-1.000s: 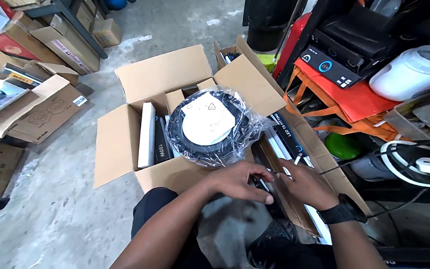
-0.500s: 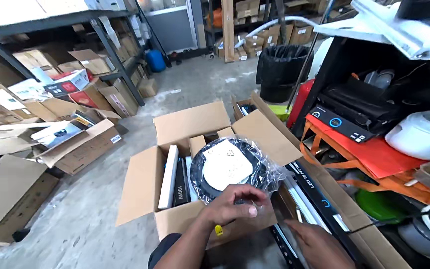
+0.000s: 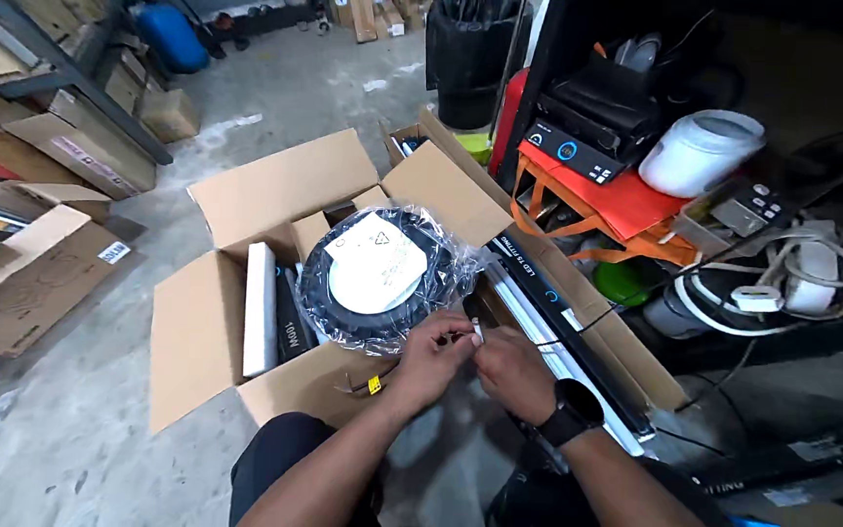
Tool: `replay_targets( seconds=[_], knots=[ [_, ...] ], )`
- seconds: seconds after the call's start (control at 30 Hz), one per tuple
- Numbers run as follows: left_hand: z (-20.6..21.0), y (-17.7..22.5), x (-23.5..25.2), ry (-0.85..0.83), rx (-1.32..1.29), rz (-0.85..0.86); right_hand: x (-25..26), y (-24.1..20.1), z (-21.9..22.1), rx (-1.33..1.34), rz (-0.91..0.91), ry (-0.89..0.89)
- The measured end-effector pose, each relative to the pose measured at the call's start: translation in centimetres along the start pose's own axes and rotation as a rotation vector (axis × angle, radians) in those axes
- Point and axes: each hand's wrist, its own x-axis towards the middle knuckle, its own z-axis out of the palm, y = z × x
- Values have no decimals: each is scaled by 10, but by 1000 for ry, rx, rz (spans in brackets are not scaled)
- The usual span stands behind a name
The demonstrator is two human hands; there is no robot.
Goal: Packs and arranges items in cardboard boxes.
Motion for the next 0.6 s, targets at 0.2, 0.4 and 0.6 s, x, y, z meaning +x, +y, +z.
replay_targets(
  seconds=[0.2, 0.4, 0.6],
  knots=[
    [-3, -2, 5, 14, -92, 3, 2, -4, 0, 201, 39, -141],
    [-10, -4, 15, 218, -159, 30, -2, 12, -16, 555, 361, -298],
    [-1, -5, 8, 113, -181, 81, 2, 7, -23, 1039, 433, 220]
  ],
)
